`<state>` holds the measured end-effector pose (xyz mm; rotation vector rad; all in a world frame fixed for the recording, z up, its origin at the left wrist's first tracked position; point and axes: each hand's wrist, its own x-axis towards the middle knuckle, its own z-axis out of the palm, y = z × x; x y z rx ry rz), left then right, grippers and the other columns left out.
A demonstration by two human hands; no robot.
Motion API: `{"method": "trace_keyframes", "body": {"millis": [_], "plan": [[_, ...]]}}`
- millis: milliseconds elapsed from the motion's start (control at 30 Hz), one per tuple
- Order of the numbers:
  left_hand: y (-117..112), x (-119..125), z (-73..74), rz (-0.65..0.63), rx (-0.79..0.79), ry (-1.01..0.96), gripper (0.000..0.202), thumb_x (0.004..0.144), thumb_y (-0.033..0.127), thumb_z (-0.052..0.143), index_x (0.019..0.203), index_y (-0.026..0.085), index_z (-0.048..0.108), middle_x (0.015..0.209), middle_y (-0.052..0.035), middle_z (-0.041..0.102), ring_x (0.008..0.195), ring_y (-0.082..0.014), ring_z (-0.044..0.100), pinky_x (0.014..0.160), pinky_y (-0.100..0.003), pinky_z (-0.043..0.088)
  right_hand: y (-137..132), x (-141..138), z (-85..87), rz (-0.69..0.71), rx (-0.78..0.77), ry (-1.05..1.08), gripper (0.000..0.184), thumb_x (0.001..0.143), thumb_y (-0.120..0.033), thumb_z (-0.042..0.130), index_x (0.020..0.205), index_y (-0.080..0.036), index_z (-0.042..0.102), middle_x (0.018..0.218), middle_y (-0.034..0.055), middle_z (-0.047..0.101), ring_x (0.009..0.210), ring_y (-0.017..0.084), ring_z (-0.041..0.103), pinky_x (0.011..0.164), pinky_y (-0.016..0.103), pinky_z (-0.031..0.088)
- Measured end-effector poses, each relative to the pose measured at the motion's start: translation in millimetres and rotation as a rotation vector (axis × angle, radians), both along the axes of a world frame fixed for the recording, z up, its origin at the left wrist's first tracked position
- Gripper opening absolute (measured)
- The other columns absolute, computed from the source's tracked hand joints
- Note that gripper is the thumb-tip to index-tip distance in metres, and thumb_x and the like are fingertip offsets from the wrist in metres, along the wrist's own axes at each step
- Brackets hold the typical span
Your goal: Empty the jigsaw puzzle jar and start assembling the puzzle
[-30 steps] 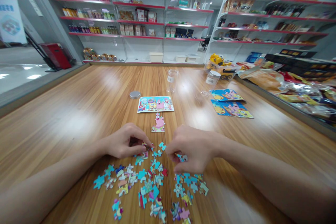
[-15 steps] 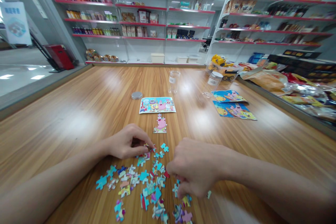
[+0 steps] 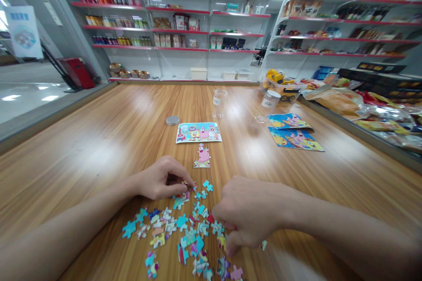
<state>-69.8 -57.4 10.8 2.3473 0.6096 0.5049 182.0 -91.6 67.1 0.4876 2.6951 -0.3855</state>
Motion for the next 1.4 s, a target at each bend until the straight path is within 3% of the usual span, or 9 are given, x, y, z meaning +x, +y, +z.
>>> {"method": "trace_keyframes", "body": {"millis": [167, 300, 400, 567, 933, 1067, 1133, 1233, 1400], "plan": [[0.2, 0.0, 0.7, 0.000, -0.002, 0.002, 0.024, 0.090, 0.026, 0.061, 0.101, 0.013, 0.077, 0.078, -0.0085, 0.074, 0.060, -0.0135, 0.063, 0.053, -0.022, 0.043, 5.4, -0.7, -3.0, -0.055, 0.074, 0.029, 0.052, 0.085, -0.065, 0.063, 0.076, -0.015, 0.074, 0.053, 0.0013, 0.058, 0.041, 0.009, 0.028, 0.046, 0.026, 0.016], [-0.2, 0.5, 1.2, -0.005, 0.007, -0.013, 0.023, 0.089, 0.026, 0.062, 0.101, 0.013, 0.077, 0.079, -0.0081, 0.075, 0.061, -0.0132, 0.063, 0.054, -0.022, 0.043, 13.2, 4.6, -8.1, -0.057, 0.087, 0.237, 0.037, 0.085, -0.053, 0.068, 0.075, -0.017, 0.070, 0.054, -0.0014, 0.057, 0.044, 0.008, 0.034, 0.047, 0.025, 0.018], [-0.5, 0.2, 0.9, -0.006, 0.000, -0.024, 0.022, 0.089, 0.025, 0.062, 0.100, 0.013, 0.077, 0.078, -0.0073, 0.075, 0.059, -0.0124, 0.063, 0.053, -0.021, 0.043, 22.1, 7.0, -23.7, -0.059, 0.128, 0.525, 0.023, 0.087, -0.036, 0.064, 0.073, -0.018, 0.065, 0.053, -0.0028, 0.055, 0.045, 0.008, 0.040, 0.047, 0.024, 0.021], [0.5, -0.2, -0.2, 0.003, 0.000, -0.011, 0.023, 0.089, 0.026, 0.062, 0.101, 0.013, 0.077, 0.078, -0.0071, 0.075, 0.059, -0.0123, 0.062, 0.053, -0.021, 0.042, 36.9, 7.5, -56.6, -0.044, 0.235, 0.840, 0.034, 0.088, -0.027, 0.050, 0.057, -0.017, 0.046, 0.046, -0.0036, 0.047, 0.042, 0.007, 0.040, 0.044, 0.023, 0.023], [-0.1, -0.5, -0.1, 0.003, 0.001, -0.008, 0.022, 0.089, 0.025, 0.062, 0.101, 0.013, 0.077, 0.077, -0.0069, 0.074, 0.058, -0.0117, 0.061, 0.052, -0.021, 0.041, 36.3, 9.8, -62.8, -0.065, 0.185, 0.862, 0.033, 0.085, -0.026, 0.051, 0.054, -0.017, 0.044, 0.044, -0.0043, 0.044, 0.041, 0.006, 0.040, 0.044, 0.022, 0.024], [-0.1, -0.6, -0.3, 0.005, -0.004, 0.001, 0.023, 0.090, 0.026, 0.062, 0.101, 0.014, 0.077, 0.075, -0.0069, 0.073, 0.057, -0.0119, 0.060, 0.051, -0.021, 0.040, 27.7, 9.3, -45.2, -0.064, 0.131, 0.681, 0.031, 0.084, -0.027, 0.054, 0.054, -0.016, 0.051, 0.046, -0.0035, 0.047, 0.042, 0.007, 0.038, 0.045, 0.023, 0.022], [-0.1, -0.4, 0.1, 0.001, -0.012, 0.002, 0.023, 0.090, 0.026, 0.061, 0.101, 0.013, 0.077, 0.075, -0.0073, 0.072, 0.058, -0.0122, 0.060, 0.051, -0.022, 0.040, 16.7, 8.0, -26.2, -0.070, 0.082, 0.507, 0.026, 0.081, -0.029, 0.064, 0.059, -0.017, 0.059, 0.049, -0.0035, 0.052, 0.044, 0.007, 0.038, 0.046, 0.023, 0.021], [-0.2, -0.1, 0.5, -0.001, -0.014, 0.006, 0.024, 0.090, 0.027, 0.061, 0.102, 0.013, 0.077, 0.074, -0.0076, 0.072, 0.057, -0.0123, 0.060, 0.051, -0.022, 0.040, -5.6, 4.9, 4.2, 0.012, -0.050, 0.205, 0.029, 0.075, -0.046, 0.076, 0.073, -0.019, 0.069, 0.050, -0.0040, 0.054, 0.042, 0.008, 0.032, 0.042, 0.022, 0.018], [-0.3, -0.2, 0.2, 0.001, -0.019, 0.001, 0.024, 0.090, 0.026, 0.061, 0.102, 0.013, 0.077, 0.075, -0.0075, 0.072, 0.056, -0.0117, 0.058, 0.050, -0.022, 0.039, -33.3, 0.5, 23.6, 0.133, -0.016, -0.031, 0.011, 0.084, -0.025, 0.069, 0.086, -0.014, 0.071, 0.056, 0.0014, 0.064, 0.037, 0.009, 0.028, 0.039, 0.026, 0.014]]}}
